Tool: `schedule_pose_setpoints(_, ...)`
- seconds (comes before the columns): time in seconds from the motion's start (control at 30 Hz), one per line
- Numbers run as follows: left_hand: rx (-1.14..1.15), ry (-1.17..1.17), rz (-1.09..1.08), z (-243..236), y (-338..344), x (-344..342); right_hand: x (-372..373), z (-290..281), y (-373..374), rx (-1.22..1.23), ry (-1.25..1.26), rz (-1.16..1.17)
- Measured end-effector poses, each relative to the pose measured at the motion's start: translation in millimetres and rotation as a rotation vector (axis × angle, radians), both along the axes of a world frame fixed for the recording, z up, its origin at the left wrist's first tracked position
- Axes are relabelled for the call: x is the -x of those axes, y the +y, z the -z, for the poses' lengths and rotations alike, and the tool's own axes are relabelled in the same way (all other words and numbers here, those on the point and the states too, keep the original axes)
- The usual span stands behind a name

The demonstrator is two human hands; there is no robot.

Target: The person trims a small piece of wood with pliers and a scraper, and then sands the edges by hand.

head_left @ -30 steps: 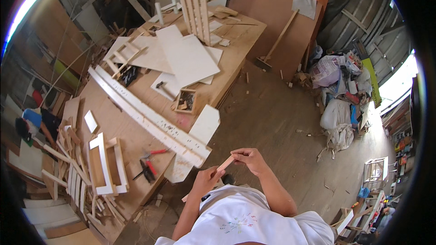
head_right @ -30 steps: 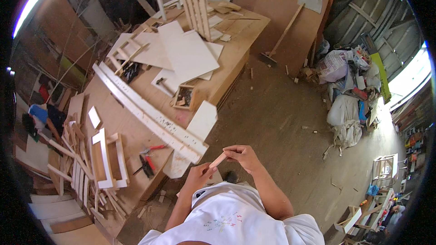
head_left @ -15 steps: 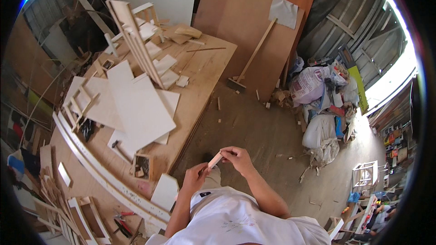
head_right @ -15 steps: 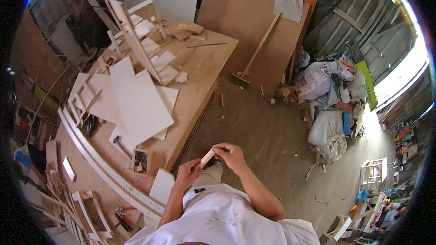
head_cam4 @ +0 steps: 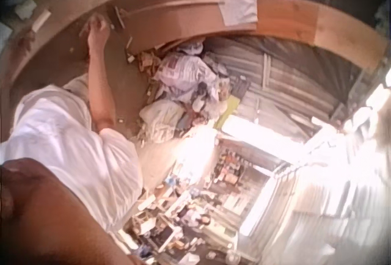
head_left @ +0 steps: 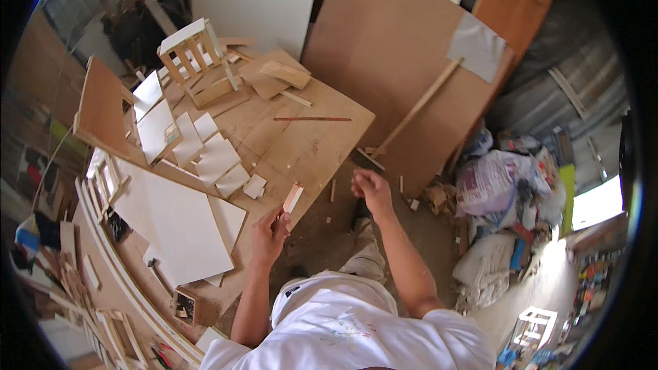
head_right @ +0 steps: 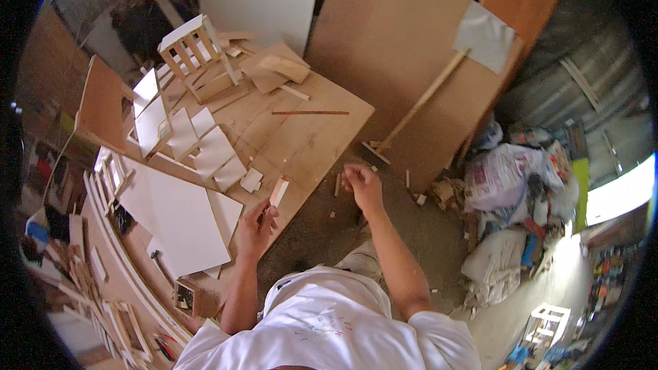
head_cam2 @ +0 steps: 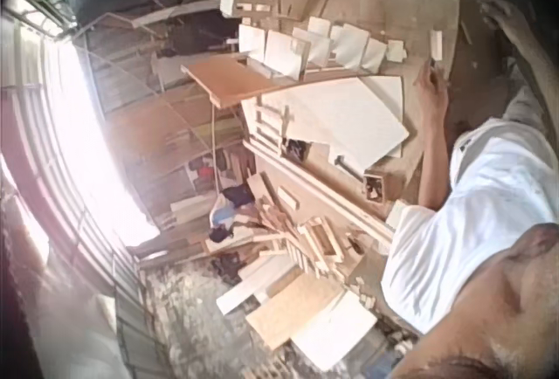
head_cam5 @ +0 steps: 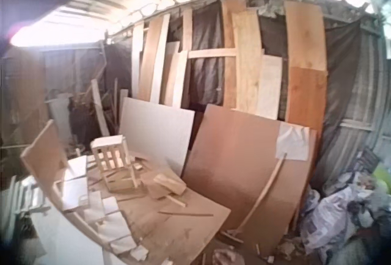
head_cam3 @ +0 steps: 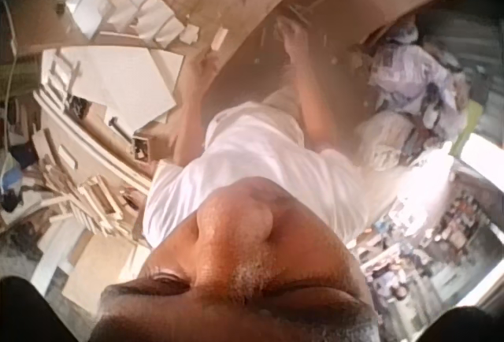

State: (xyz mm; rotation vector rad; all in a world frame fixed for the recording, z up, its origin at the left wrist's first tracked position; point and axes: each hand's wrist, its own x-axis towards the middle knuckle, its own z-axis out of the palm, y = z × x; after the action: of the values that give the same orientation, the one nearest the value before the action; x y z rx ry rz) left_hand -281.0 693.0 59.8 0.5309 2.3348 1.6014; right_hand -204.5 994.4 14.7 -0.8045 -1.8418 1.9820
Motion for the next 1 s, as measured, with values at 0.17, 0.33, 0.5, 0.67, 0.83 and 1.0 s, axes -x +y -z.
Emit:
schedule_pose_setpoints(0.17, -0.012, 0.046, -0.252, -23, 90, 21, 172, 70, 97, -0.69, -0.104, -0.243)
schedule_pose_setpoints(0.33, 0.047, 0.119, -0.397, -42, 170, 34, 280, 130, 110, -1.21, -0.021, -0.54)
schedule_pose_setpoints(0.5, 0.099, 0.098, -0.484, -72, 213, 44, 318, 151, 123, -1.331, -0.153, -0.792)
schedule_pose_setpoints(0.67, 0.171, 0.265, -0.453, -49, 234, 78, 302, 142, 154, -1.059, -0.2, -0.63)
schedule_pose_setpoints(0.83, 0.208, 0.282, -0.395, 29, 269, 122, 240, 102, 229, -0.754, -0.094, -0.336)
schedule_pose_setpoints(1.0, 0.267, 0.355, -0.134, 127, 331, 173, 181, 22, 289, -0.125, -0.359, -0.308)
